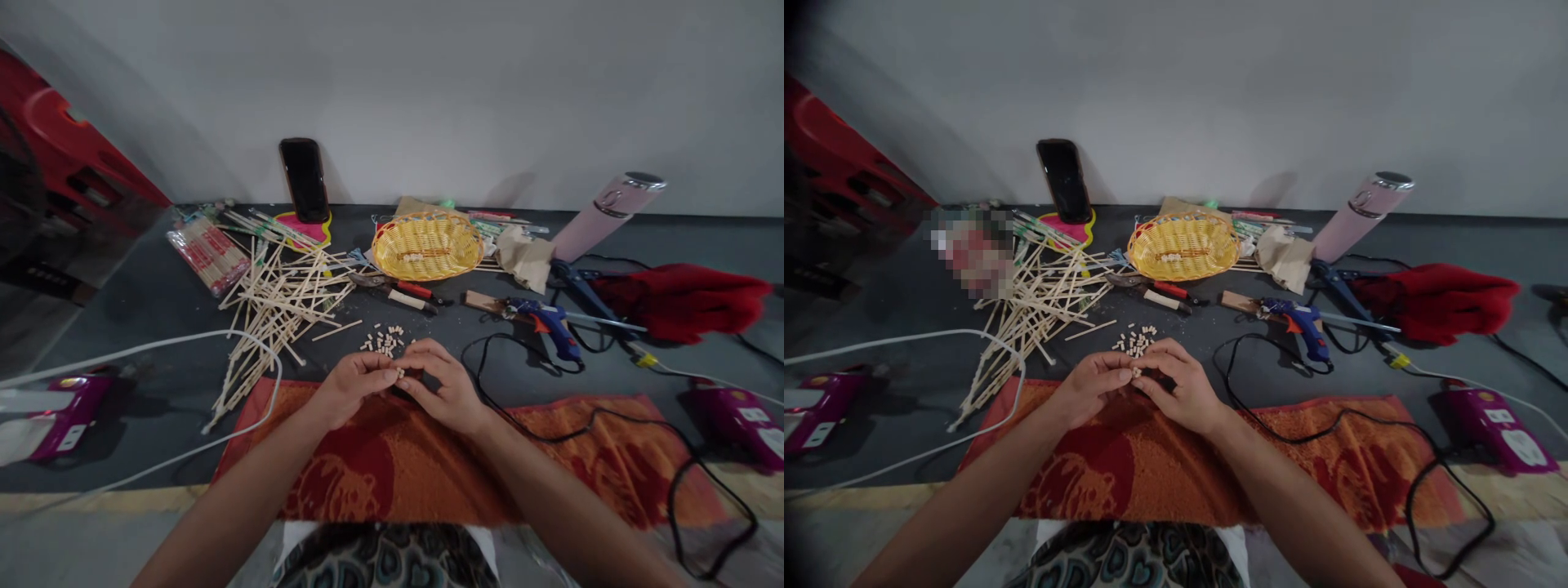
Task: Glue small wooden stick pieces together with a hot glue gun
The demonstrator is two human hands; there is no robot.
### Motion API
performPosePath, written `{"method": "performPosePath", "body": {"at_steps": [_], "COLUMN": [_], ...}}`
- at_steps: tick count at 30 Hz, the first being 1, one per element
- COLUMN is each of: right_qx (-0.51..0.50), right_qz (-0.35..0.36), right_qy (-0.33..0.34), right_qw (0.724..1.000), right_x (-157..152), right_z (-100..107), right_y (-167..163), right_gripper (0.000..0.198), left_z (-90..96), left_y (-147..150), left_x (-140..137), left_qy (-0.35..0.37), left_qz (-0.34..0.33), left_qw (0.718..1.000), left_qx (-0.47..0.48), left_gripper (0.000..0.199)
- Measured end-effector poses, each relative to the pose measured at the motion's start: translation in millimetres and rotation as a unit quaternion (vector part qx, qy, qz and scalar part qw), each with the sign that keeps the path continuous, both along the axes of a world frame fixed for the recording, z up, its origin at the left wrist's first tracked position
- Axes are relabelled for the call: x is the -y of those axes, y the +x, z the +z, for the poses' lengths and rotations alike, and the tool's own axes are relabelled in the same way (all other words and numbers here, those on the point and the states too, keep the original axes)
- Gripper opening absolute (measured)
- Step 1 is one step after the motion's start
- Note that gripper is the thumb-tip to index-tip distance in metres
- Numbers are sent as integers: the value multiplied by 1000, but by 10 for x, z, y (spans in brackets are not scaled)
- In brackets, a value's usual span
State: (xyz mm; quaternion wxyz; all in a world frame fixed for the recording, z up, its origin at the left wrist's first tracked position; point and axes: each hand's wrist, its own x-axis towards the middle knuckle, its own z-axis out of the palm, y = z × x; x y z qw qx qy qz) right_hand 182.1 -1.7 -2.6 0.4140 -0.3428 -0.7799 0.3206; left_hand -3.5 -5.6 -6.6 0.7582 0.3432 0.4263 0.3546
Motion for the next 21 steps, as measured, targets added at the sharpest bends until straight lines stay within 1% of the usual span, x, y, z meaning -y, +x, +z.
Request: {"method": "performPosePath", "body": {"at_steps": [4, 9, 21], "right_qx": [8, 18, 17], "right_qz": [1, 2, 1], "right_qy": [22, 29, 33], "right_qw": [1000, 999, 999], "right_x": [-6, -14, -18], "right_z": [-27, -49, -63], "right_y": [5, 11, 9], "right_gripper": [21, 20, 20], "left_z": [-8, -45, -41], "left_y": [4, -1, 12], "left_x": [-1, 0, 12], "left_qy": [26, 57, 71], "left_qz": [-2, -9, 2], "left_qw": [999, 997, 996], "left_qx": [-19, -47, -59], "left_gripper": [19, 20, 22]}}
